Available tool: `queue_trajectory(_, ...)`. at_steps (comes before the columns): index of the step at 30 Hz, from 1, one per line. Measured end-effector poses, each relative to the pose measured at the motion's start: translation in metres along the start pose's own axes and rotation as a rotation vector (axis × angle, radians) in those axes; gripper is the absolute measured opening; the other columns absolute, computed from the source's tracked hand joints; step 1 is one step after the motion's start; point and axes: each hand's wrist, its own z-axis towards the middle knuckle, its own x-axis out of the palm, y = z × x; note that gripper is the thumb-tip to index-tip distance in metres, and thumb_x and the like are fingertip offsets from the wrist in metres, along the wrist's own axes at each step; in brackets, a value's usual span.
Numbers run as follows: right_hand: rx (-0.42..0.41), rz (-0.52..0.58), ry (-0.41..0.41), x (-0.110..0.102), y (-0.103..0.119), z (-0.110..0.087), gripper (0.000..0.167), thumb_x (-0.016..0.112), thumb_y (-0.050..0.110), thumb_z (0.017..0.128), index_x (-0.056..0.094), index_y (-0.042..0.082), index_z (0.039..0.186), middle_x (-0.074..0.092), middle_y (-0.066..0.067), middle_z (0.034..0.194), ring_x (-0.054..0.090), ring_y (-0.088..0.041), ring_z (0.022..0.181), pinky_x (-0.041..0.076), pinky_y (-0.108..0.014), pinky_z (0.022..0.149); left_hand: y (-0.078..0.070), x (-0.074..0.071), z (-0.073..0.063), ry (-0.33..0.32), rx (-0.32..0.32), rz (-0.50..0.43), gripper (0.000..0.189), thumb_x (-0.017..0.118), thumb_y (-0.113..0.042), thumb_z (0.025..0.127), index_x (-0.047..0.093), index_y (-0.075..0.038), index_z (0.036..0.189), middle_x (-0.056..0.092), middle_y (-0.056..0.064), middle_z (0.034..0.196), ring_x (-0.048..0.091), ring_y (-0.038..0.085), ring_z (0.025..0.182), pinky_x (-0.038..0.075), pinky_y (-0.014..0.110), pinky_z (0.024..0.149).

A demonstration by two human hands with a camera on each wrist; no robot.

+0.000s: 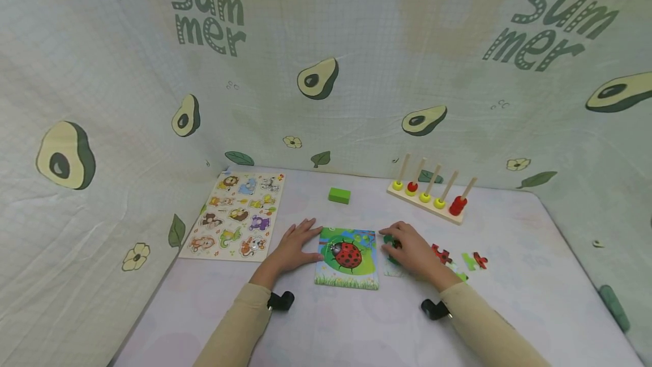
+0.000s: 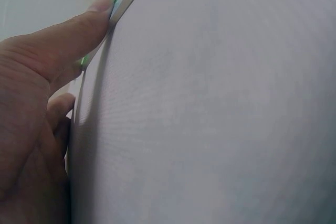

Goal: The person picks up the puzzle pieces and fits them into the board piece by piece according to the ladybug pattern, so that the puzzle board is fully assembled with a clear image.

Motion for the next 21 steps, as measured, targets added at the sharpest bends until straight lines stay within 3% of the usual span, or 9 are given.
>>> queue_trajectory(4,0.040,-0.002,0.011,-0.005,-0.006,-0.003,0.037,0.073,0.025,0.095,0.070,0.012,0.129,0.061,-0.004,0.116,0.057,-0.020,0.103,0.053,-0.045,0.089,0.003,0.001,0.001,0.003,-0.009,0.018,0.079,0.076,-0.047,0.089,0.044,-0.021,0.156,0.025,0.004,0.168,0.012,0.024,0.157,0.002,0.046,0.127)
queue_trajectory(11,0.072,-0.011,0.011,-0.008,-0.019,-0.012,0.039,0.074,0.025,0.095,0.068,0.012,0.131,0.061,-0.006,0.117,0.055,-0.018,0.095,0.052,-0.041,0.082,0.006,0.003,0.002,-0.006,-0.007,0.019,0.079,0.077,-0.047,0.088,0.045,-0.021,0.155,0.026,0.004,0.167,0.013,0.024,0.156,0.003,0.046,0.127)
queue_trajectory(21,0.111,-0.008,0.006,-0.011,-0.025,-0.016,0.041,0.074,0.024,0.094,0.067,0.012,0.132,0.061,-0.008,0.120,0.056,-0.019,0.098,0.052,-0.041,0.082,0.003,0.002,0.001,-0.007,-0.010,0.010,0.078,0.077,-0.047,0.088,0.046,-0.021,0.155,0.027,0.004,0.167,0.013,0.024,0.156,0.003,0.046,0.127)
